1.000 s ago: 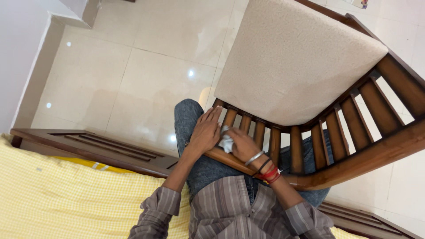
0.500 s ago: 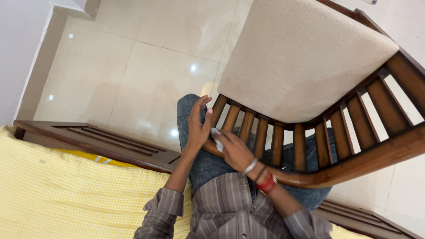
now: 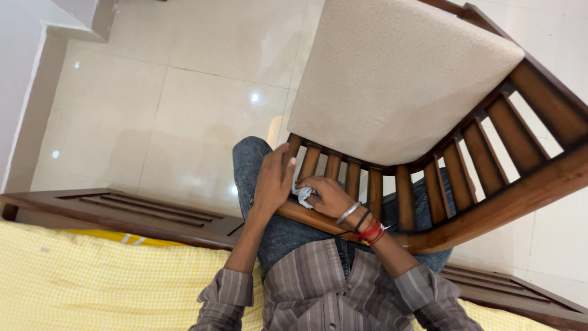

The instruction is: The person wipes the wooden frame of a chair with a white cloth. They rotate the chair to access different sides and continue wiping the slats and legs while seated on a bed.

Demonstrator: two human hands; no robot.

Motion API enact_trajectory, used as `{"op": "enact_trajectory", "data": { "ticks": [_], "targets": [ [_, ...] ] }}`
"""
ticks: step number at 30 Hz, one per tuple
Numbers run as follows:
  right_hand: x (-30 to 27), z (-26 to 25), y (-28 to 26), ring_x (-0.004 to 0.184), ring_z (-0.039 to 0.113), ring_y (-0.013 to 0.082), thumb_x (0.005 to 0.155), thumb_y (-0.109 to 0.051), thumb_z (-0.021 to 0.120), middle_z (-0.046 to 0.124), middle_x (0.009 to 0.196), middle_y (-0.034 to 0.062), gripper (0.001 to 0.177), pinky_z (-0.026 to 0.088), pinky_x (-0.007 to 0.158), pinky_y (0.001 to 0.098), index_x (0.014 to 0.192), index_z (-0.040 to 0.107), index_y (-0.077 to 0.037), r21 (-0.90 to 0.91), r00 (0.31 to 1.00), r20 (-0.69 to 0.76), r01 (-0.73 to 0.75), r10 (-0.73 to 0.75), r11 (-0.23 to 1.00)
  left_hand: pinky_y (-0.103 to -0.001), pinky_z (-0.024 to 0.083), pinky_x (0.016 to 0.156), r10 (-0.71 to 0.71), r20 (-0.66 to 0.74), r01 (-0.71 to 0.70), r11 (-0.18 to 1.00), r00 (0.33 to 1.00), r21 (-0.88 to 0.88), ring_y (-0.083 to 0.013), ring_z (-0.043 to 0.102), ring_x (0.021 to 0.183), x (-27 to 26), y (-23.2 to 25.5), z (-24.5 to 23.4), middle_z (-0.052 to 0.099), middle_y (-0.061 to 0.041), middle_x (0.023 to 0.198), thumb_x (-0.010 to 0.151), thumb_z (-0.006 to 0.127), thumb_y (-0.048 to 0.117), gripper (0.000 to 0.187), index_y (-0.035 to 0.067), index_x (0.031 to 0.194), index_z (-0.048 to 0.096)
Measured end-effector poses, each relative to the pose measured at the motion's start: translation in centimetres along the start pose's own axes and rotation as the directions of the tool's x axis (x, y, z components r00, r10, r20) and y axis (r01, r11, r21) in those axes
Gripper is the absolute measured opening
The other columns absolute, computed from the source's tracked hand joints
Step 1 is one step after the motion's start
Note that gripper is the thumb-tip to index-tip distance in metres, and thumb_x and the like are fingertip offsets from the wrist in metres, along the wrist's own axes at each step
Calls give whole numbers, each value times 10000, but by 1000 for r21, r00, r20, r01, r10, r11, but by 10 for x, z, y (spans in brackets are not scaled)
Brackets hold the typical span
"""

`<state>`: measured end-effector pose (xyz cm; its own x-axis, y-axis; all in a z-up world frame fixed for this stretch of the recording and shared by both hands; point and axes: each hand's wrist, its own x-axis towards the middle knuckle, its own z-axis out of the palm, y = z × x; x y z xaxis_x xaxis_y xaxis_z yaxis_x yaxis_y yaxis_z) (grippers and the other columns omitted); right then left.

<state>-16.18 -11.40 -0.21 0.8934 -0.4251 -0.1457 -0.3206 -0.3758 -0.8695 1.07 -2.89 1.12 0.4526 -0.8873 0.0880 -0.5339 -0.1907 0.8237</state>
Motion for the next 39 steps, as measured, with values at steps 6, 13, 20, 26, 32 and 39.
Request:
{"op": "enact_trajectory", "data": {
  "ticks": [6,13,20,26,32,39],
  "targets": [
    [48,11,54,1167,614,406,725,-18,739,651,1232,200,445,509,938,470,1167,724,-59,-392,976,-207,-139,59,909,-506,451,1054,25,86,-31,997,996,71,-455,562,1238,2,0,0,612,-295,1303,1011,580,205,450,-49,1380,531],
    [83,25,87,1076,591,393,703,-58,787,611,1145,178,406,526,931,438,1109,761,-65,-586,962,-268,-210,58,783,-499,462,1040,-14,74,6,995,997,100,-453,568,1226,0,2,1,619,-291,1289,981,601,190,449,-45,1360,548],
    [52,5,87,1067,619,349,722,-51,759,651,1066,130,300,517,914,461,1014,786,-113,-373,966,-241,-182,94,910,-489,480,1014,-33,111,20,993,993,114,-433,601,1179,4,4,1,650,-265,1238,976,594,168,385,-37,1302,594],
    [39,-2,104,1059,639,385,715,-45,735,664,1081,150,297,543,899,484,1005,754,-103,-500,918,-389,-281,78,819,-481,487,1011,13,129,-33,986,992,161,-413,600,1183,1,0,2,660,-240,1241,964,611,147,334,-18,1254,622],
    [-28,-29,53,1008,678,370,655,-76,796,702,1003,189,308,565,897,455,959,769,-110,-357,938,94,-281,334,891,-472,412,1048,33,328,-162,912,944,376,-340,546,1265,1,-3,14,639,-165,1263,872,708,179,420,34,1259,632],
    [18,-4,107,957,682,406,741,-41,750,687,1004,224,282,568,880,477,1012,769,-116,-386,936,-234,-338,263,858,-479,380,1095,-4,365,-140,919,931,368,-338,518,1291,2,-4,13,628,-157,1288,821,751,164,479,38,1267,631]
  ]
}}
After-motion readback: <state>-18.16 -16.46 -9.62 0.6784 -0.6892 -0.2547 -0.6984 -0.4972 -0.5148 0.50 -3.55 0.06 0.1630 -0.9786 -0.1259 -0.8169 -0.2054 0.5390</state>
